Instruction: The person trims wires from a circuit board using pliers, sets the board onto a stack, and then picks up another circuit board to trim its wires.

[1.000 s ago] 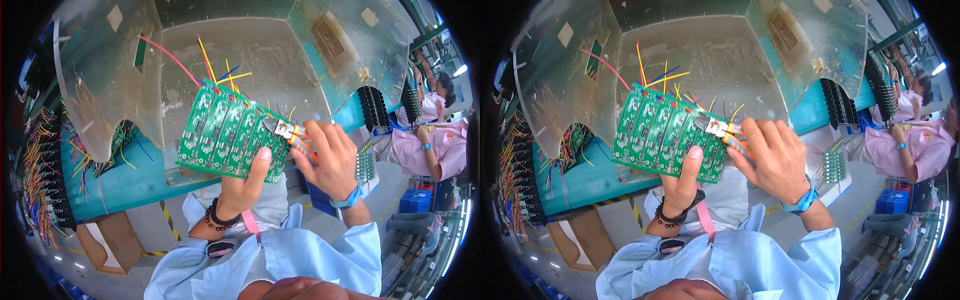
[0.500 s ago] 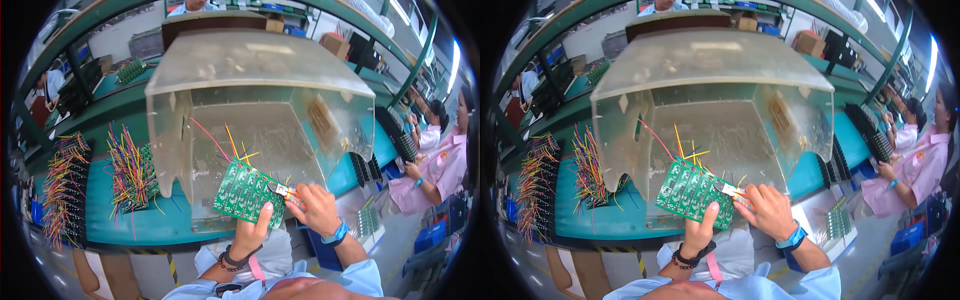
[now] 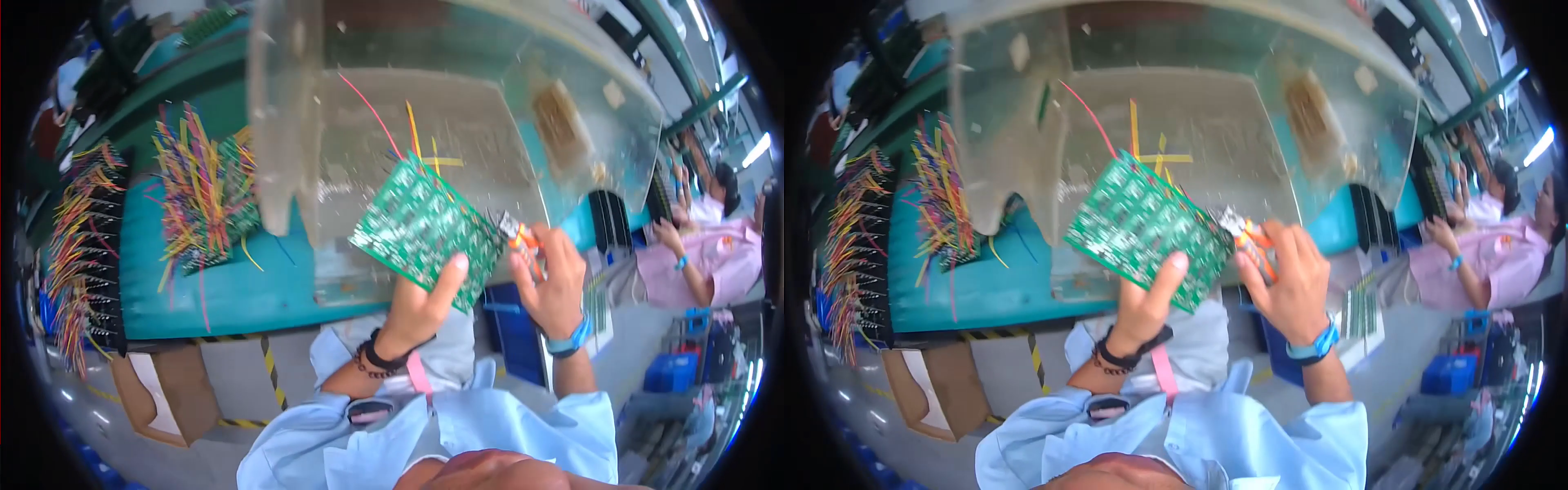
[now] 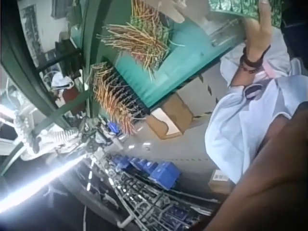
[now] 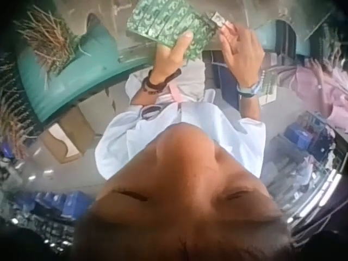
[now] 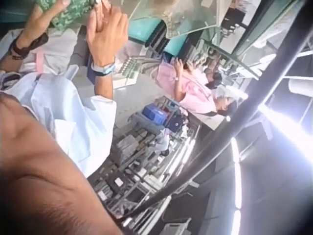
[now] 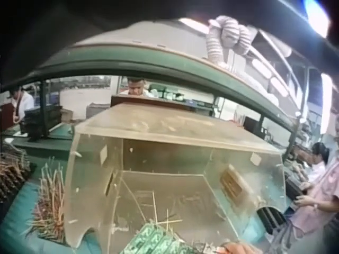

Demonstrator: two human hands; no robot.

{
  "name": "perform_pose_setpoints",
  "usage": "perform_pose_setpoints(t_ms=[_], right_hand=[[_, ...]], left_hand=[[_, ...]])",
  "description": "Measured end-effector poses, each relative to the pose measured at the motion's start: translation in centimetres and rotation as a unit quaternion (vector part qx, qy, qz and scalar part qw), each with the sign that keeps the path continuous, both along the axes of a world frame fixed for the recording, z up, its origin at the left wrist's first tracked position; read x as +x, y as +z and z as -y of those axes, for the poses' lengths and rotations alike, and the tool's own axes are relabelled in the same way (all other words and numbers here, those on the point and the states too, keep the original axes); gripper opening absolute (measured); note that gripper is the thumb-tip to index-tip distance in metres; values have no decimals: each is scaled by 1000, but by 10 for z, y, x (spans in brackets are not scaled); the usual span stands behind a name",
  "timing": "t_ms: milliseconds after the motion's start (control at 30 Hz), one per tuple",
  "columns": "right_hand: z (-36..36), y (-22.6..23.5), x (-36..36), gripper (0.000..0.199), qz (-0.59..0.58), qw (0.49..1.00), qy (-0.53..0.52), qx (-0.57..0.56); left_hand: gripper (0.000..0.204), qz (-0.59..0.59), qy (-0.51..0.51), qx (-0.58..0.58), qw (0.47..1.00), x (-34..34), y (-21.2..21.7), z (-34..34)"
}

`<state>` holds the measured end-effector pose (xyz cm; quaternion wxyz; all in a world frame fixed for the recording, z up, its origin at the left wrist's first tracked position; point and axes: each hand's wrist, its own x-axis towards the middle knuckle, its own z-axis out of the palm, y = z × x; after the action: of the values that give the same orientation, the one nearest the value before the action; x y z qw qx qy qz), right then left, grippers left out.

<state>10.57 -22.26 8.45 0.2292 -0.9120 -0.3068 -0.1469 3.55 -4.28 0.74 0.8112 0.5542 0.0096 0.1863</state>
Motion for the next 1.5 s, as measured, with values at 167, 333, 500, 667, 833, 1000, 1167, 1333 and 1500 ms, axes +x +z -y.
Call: perform_pose_setpoints(t_ms=[167, 333, 500, 667, 833, 1000, 1167, 1333, 1500], right_hand=[[-6, 4, 0, 43, 66, 997, 25, -31], [-8, -3, 2, 51, 108, 992, 45, -42], [-10, -4, 2, 51, 109, 992, 47, -38], [-10, -3, 3, 50, 94, 994, 37, -48], [-10, -4, 3, 49, 99, 993, 36, -47], [-13, 2, -4, 50, 66, 995, 21, -74], [-17, 1, -8, 49, 63, 994, 19, -89], [-17, -3, -7, 46, 42, 995, 14, -86], [-12, -16, -2, 43, 1, 998, 22, -53]], left_hand=[[30, 25, 2, -18, 1000, 7, -2, -1], [30, 25, -20, -34, 999, 2, 0, 6], [30, 19, -22, -7, 1000, 0, -1, 7], [29, 52, -10, 24, 998, 6, -3, 7], [29, 42, -12, 41, 998, 5, -2, 6], [29, 59, 1, 107, 993, 7, -4, 4], [28, 70, 25, 100, 992, 7, -2, 6], [26, 62, 31, 130, 989, 6, -2, 4], [25, 24, 9, 97, 995, 5, -2, 4]])
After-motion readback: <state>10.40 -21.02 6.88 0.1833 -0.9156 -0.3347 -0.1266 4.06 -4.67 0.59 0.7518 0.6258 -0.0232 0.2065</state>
